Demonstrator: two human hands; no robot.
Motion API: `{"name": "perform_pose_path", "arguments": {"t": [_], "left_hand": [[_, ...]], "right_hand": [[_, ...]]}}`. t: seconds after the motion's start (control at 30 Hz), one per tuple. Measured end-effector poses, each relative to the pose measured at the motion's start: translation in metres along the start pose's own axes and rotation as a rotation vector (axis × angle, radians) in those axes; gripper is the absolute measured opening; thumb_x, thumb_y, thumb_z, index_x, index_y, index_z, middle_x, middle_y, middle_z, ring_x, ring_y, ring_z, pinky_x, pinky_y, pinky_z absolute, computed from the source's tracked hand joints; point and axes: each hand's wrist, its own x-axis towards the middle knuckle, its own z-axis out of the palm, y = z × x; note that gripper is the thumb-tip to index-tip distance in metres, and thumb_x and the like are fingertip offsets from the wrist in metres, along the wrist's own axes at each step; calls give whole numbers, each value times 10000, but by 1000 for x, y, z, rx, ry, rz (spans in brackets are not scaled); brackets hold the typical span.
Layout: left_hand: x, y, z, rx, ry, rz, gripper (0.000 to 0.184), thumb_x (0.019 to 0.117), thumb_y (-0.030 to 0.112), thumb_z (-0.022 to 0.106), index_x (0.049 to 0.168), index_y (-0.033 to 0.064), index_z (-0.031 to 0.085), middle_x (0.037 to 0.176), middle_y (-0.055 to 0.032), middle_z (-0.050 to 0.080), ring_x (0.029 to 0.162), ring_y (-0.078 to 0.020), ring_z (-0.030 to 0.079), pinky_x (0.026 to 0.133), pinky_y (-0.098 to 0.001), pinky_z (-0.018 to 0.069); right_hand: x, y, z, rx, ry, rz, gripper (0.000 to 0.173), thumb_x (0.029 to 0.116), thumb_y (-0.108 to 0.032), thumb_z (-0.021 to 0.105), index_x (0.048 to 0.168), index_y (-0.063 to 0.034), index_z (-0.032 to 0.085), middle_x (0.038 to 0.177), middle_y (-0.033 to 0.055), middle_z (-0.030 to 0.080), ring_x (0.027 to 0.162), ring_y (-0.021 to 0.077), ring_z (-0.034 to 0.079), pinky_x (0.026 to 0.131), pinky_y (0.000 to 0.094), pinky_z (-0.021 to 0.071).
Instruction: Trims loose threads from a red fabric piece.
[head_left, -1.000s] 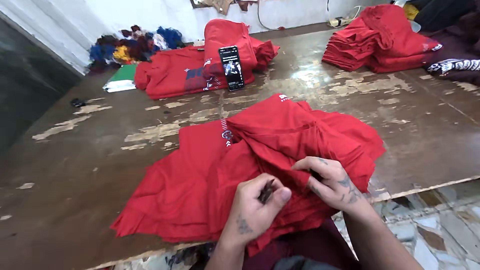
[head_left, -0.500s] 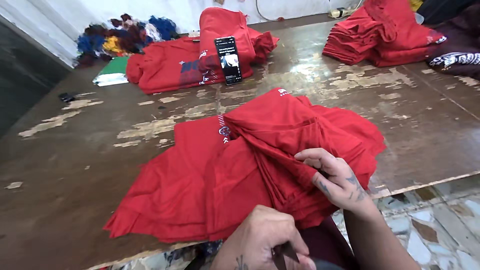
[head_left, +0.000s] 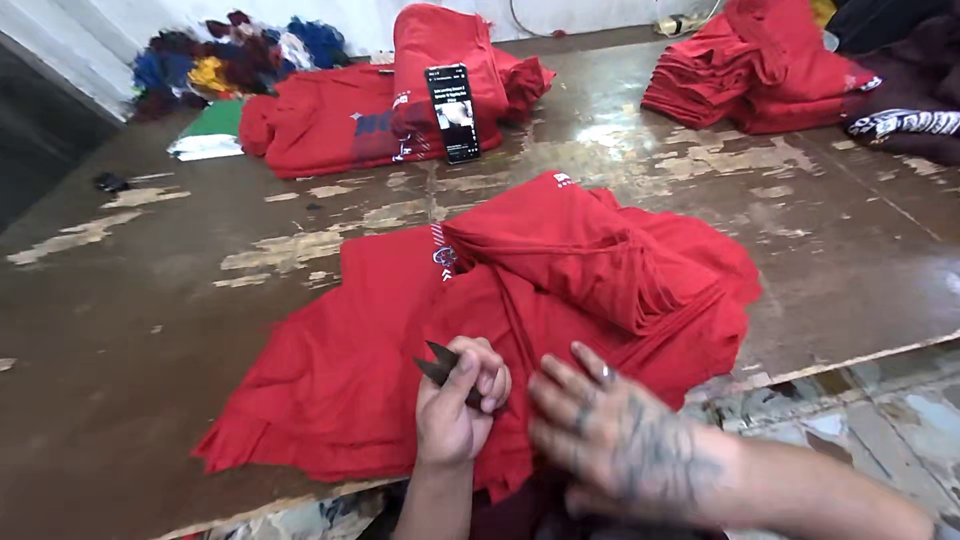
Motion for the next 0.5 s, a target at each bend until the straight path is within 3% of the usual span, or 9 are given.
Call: {"name": "perform_pose_path", "arguments": {"t": [0.03,0.07,0.13,0.23,0.33,0.43,0.5], "left_hand": [[1,0,-1,-29,-3,7,253,1028,284,589,901,100,707,715,21,637,548,-35,572,508,-183,493],[0,0,-2,-47,-11,22,289,1037,317,572,903,101,710,720,12,646,553,-44,584,512,-187,500],[-3,0,-2,-46,-23,48,347,1054,389,517,991,121,727,727,6,673,574,-66,620,535,-209,528],[-2,1,-2,-8,-85,63,436,1063,467,444,1146,140,720,757,-4,709,607,-90,666,570,-242,572],[-2,-2,-2,97,-128,66,360,1061,398,499,1205,138,702,752,54,670,585,-13,593,540,-171,499],[-7,-1,6,358,-68,102,185,1007,233,628,1128,137,730,797,110,660,598,49,539,525,-127,440],[-7,0,13,544,-53,139,153,992,149,621,1059,72,735,867,85,674,645,53,538,554,-125,444]], "right_hand": [[-14,-14,15,90,-55,-102,250,952,-341,687,1093,-146,755,1340,126,669,1337,348,570,1129,629,406],[-25,-21,18,200,-82,-179,216,1009,-314,615,1062,-172,769,1211,65,725,1219,259,647,1100,529,460],[-34,-23,2,464,-27,-219,337,1065,-339,528,1052,-102,768,905,65,758,893,192,730,844,355,577],[-24,-8,-17,401,269,-90,261,1055,-291,564,1065,-82,720,1028,101,733,1040,198,692,974,337,541],[5,24,-7,275,313,79,249,1028,-254,572,1092,-72,730,1067,142,723,1046,280,689,950,411,548],[15,39,12,270,320,141,156,962,-145,595,919,-54,714,946,141,735,937,287,712,838,387,575],[12,46,12,390,403,135,137,936,-104,588,879,-18,679,932,161,730,931,256,713,842,337,576]]}}
